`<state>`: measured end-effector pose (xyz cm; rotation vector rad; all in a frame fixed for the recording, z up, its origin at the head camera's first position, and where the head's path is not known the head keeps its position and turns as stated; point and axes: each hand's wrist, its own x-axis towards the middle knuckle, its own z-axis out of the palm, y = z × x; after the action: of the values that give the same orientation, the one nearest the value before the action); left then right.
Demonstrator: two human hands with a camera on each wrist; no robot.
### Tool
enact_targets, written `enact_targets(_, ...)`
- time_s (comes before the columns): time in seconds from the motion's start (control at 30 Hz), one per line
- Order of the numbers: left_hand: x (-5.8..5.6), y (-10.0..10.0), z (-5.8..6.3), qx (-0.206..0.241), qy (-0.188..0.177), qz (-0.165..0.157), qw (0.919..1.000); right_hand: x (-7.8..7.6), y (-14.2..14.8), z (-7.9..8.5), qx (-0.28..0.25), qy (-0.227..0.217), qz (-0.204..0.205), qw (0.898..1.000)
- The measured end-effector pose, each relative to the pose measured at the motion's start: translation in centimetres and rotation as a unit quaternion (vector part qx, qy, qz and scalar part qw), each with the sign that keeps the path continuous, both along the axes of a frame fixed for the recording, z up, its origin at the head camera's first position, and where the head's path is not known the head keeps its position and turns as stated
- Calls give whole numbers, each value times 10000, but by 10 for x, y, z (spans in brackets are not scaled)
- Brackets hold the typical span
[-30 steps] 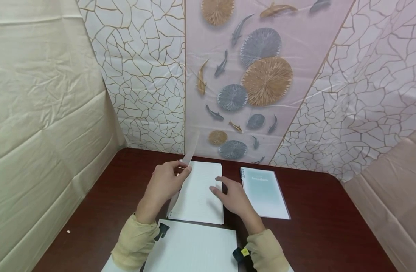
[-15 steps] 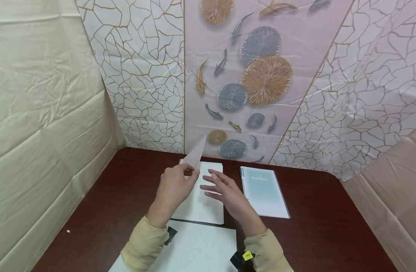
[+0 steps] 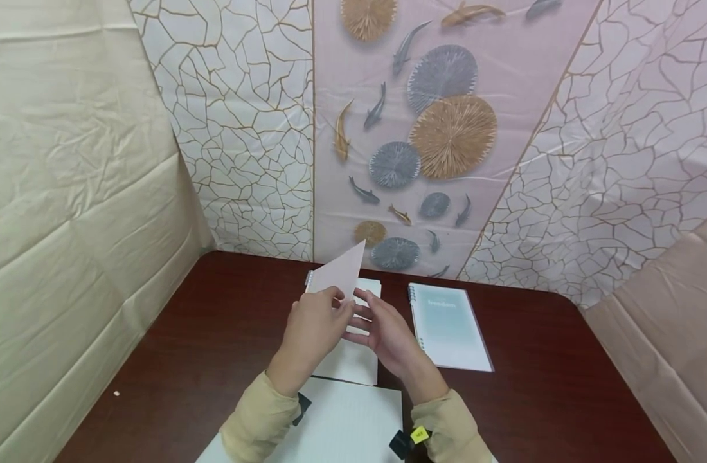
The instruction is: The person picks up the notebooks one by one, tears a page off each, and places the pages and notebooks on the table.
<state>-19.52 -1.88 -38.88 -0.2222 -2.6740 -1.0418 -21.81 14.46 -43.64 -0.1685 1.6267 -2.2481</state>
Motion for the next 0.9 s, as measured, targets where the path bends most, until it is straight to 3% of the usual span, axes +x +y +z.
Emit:
enact_targets(0.3,-1,18,-19,-878,505,-134,9948,-9,7,-7,160,-387,-537,9977)
enact_targets(0.6,1,34,-37,-1562,487,-150,9864,-17,16,-18,884,-406,-796,9921)
enact_targets(0.9,4,47,-51,-1928,468,-176,9800,-24,25,-29,1511,-291,-891,9841)
